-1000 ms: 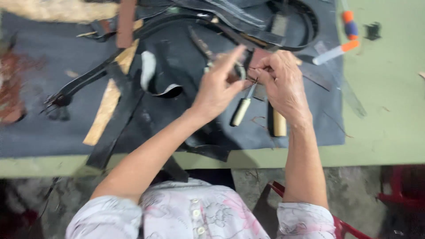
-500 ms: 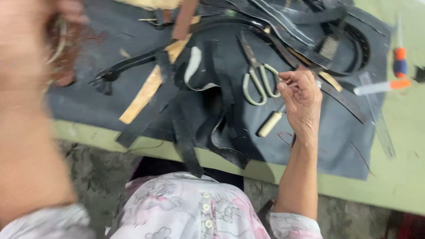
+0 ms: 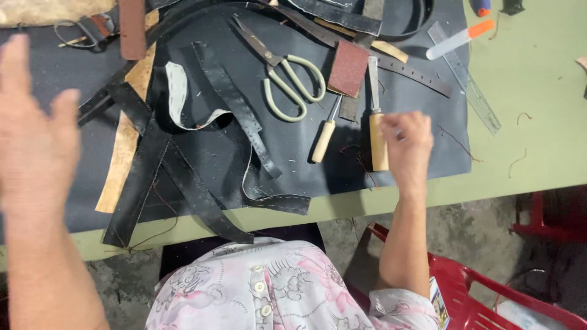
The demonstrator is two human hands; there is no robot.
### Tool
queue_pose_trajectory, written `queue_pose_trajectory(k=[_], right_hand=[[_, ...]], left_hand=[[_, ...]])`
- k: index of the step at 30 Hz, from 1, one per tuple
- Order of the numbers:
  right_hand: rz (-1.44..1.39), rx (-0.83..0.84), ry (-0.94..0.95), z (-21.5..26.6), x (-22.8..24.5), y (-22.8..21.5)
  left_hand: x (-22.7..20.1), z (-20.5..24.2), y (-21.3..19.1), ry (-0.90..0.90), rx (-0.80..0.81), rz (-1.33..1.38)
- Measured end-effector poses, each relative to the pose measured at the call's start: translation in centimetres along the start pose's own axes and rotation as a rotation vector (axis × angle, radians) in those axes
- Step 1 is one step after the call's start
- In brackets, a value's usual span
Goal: Inspecting and trimming leather strips using scissors at a workshop table
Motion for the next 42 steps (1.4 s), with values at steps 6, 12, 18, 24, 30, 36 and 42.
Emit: queue_pose_trajectory(k=[6,12,18,24,30,36,42], right_hand=[[0.356,0.189,-0.193,5.2,2.0,3.7],[0.368,-0.042,-0.25,7.8,0.1,5.7],[0.197,-0.139,-0.008,6.7,-2.2,3.9],[0.186,-0.012,0.11,4.6,-6.3,2.5],[0.482,-0.105,-0.128,2.7,-9.2,0.5],[0.374,0.141,0.132,10.7,-2.2,2.9],[0.242,0.324,0.192,10.9,3.4,8.0]], left_hand=[[-13.5,-3.9,0.5,0.254,-0.117,0.204],[-26.3,-0.4,9.4,0.469,-0.029,0.272],[-33.6,0.6,12.1,0.368,0.597,0.559],[-34.7,-0.1,12.1,0.345,0.604,0.577],[-32.6,-0.8,13.0,0.195,0.667,0.819],[-28.9,-1.9,9.4,0.117,0.797,0.924],[-26.3,-3.6,4.4,0.019,0.771,1.014]])
Point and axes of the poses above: each hand's wrist, its own z-axis away from the middle knuckle, its own y-axis out of the palm, x = y × z, the point moved 4 cm from there along -z, towards the middle knuckle, and after that the axes turned 1 degree about -z, right-handed, at the moved point
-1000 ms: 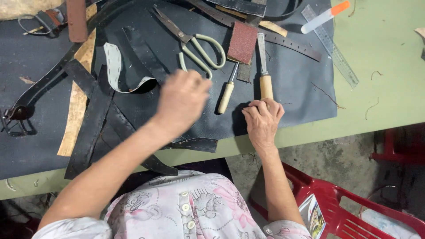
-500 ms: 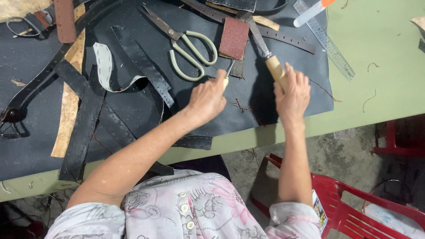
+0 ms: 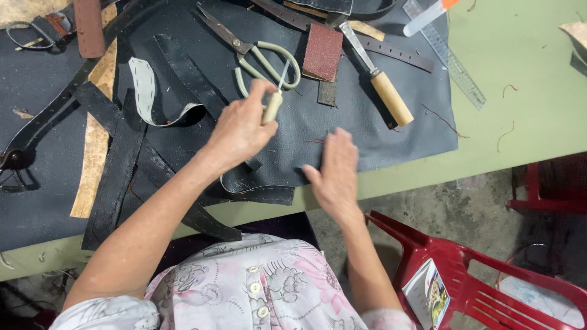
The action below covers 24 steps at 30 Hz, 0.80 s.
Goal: Inspecting and trimming leather strips using scissors at a workshop table
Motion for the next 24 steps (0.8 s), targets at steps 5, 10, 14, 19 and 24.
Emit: queue_pose_trajectory(k=[5,10,14,19,24], right_hand=[[-0.385,-0.017,-0.336,-6.5,1.4,0.3],[-0.02,-0.282,-0.391,-12.1,0.2,1.5],[0.062,-0.147,-0.381,-8.4,1.1,1.0],[-0.212,-0.15,-0.378,-2.6,0.3,-0.9],[-0.115,-0.04,-0.232,-3.5,2.3,-1.1]], left_hand=[[1.1,1.1,-2.4,0.032,-0.163,-0.024],[2.0,2.7,-3.2,0.02,-0.232,-0.012],[2.3,1.6,-1.8,0.009,-0.171,0.072],[3.5,-2.0,2.0,0.194,-0.141,-0.066],[5.0,-6.9,6.6,0.27,-0.156,-0.238]])
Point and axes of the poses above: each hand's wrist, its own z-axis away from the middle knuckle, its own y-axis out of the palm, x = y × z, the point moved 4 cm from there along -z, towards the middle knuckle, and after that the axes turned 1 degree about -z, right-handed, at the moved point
